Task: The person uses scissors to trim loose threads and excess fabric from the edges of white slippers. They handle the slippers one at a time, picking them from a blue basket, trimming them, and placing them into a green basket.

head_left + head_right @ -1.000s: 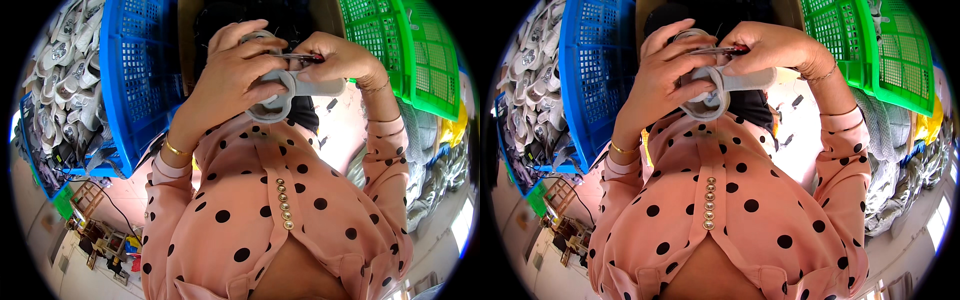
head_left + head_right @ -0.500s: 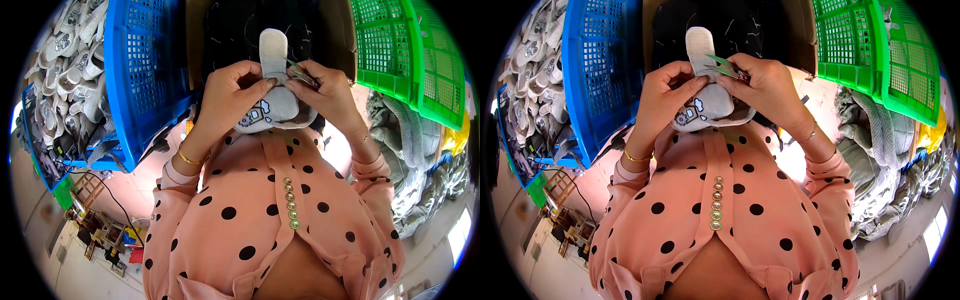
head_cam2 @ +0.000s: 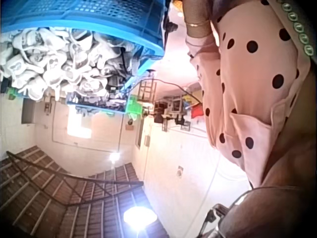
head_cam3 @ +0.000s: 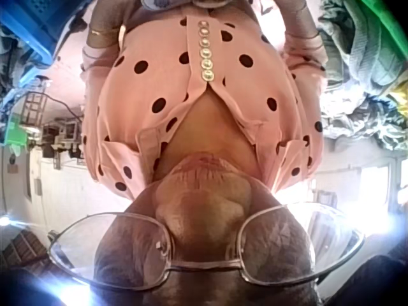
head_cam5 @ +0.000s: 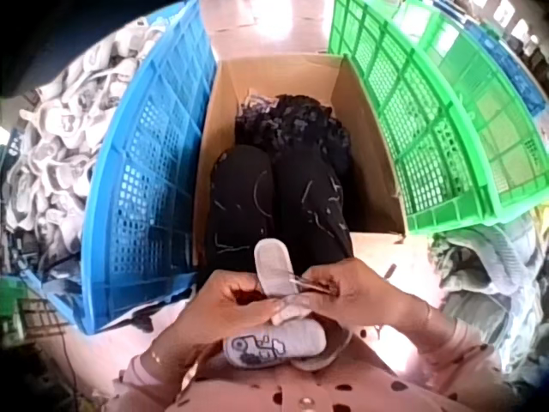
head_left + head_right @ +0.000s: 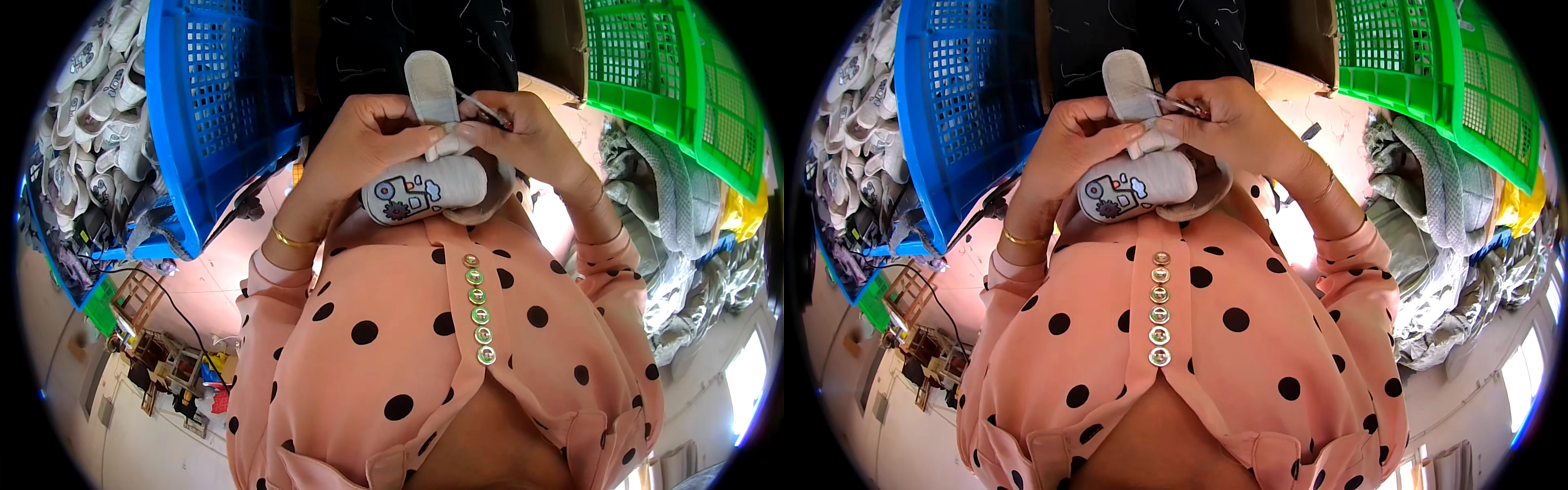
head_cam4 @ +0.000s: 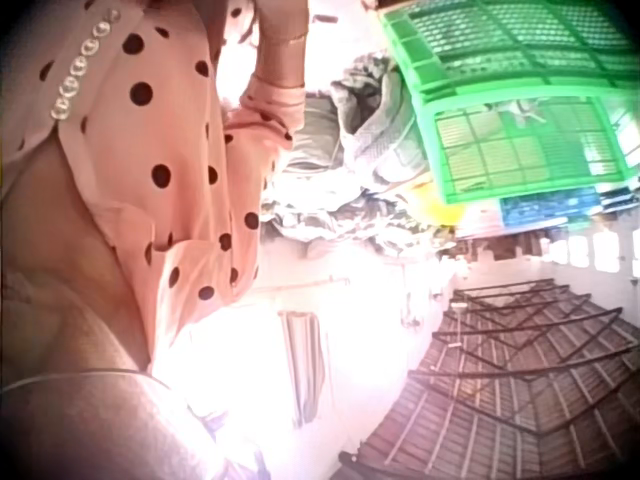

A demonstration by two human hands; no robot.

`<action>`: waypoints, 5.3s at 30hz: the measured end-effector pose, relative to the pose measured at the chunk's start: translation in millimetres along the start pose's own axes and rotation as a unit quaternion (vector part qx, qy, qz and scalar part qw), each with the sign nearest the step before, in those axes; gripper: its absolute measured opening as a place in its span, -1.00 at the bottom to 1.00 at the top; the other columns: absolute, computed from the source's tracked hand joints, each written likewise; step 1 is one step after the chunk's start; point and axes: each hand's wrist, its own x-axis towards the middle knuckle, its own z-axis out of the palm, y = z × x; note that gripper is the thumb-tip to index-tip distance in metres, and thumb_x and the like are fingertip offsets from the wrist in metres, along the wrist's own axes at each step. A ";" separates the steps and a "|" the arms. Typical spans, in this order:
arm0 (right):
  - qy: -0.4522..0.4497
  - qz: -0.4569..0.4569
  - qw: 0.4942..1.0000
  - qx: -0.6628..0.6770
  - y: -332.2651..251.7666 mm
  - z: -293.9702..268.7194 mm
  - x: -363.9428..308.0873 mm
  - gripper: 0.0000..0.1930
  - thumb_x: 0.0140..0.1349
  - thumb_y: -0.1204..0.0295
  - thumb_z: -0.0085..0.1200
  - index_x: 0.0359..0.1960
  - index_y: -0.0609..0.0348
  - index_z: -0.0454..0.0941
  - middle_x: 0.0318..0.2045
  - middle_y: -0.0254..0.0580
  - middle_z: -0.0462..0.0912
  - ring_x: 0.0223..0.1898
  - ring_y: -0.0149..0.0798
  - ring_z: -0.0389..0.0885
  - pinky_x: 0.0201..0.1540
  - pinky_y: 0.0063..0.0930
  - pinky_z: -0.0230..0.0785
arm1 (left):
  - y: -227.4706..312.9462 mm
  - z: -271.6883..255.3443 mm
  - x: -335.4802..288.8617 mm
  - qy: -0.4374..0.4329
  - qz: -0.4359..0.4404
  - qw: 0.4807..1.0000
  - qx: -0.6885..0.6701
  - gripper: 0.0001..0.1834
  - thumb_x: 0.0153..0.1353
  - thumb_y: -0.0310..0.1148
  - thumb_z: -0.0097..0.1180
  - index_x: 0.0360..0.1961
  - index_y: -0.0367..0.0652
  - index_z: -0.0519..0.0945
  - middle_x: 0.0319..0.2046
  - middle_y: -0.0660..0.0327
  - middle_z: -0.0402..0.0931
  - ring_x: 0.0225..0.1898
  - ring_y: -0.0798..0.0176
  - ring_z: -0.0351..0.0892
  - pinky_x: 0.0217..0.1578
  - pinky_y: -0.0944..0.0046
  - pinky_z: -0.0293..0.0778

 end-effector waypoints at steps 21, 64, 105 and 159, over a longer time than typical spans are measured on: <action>0.044 -0.027 0.982 -0.182 -10.2 -0.7 -2.6 -0.74 0.21 0.27 0.20 -0.27 0.25 0.60 -0.56 -0.09 0.59 -0.52 -0.32 0.60 -0.40 -0.52 0.41 | -8.2 1.6 0.9 -0.006 -0.049 0.990 -0.131 -0.70 0.17 -0.39 0.27 -0.12 -0.38 0.64 -0.32 0.09 0.67 -0.33 0.33 0.68 -0.25 0.41 0.62; 0.162 -0.215 0.849 -0.455 -10.6 -8.6 -19.5 -0.58 0.09 -0.02 0.22 -0.46 0.07 0.41 -0.66 -0.34 0.47 -0.60 -0.28 0.53 -0.55 -0.42 0.36 | -0.3 5.2 -10.4 0.015 0.050 0.982 0.179 -0.75 0.18 -0.37 0.29 -0.23 -0.37 0.67 -0.41 0.21 0.65 -0.38 0.49 0.57 -0.33 0.50 0.47; 0.020 -0.007 0.997 0.070 -2.4 -8.9 -6.5 -0.66 0.26 0.33 0.22 -0.05 0.36 0.58 -0.30 -0.27 0.69 -0.24 -0.53 0.60 -0.14 -0.59 0.48 | 21.9 9.9 8.1 0.027 0.149 0.970 0.189 -0.79 0.34 -0.39 0.10 -0.14 -0.31 0.64 -0.33 0.22 0.65 -0.31 0.49 0.58 -0.31 0.52 0.46; 0.126 0.061 0.922 0.360 1.7 6.6 0.5 -0.83 0.43 0.29 -0.04 -0.23 0.12 0.46 -0.67 -0.56 0.17 -0.64 -0.60 0.03 -0.57 -0.65 -0.13 | 20.0 10.2 11.3 -0.012 0.095 0.987 0.128 -0.77 0.31 -0.44 0.12 -0.07 -0.33 0.61 -0.27 0.21 0.63 -0.26 0.45 0.59 -0.17 0.45 0.50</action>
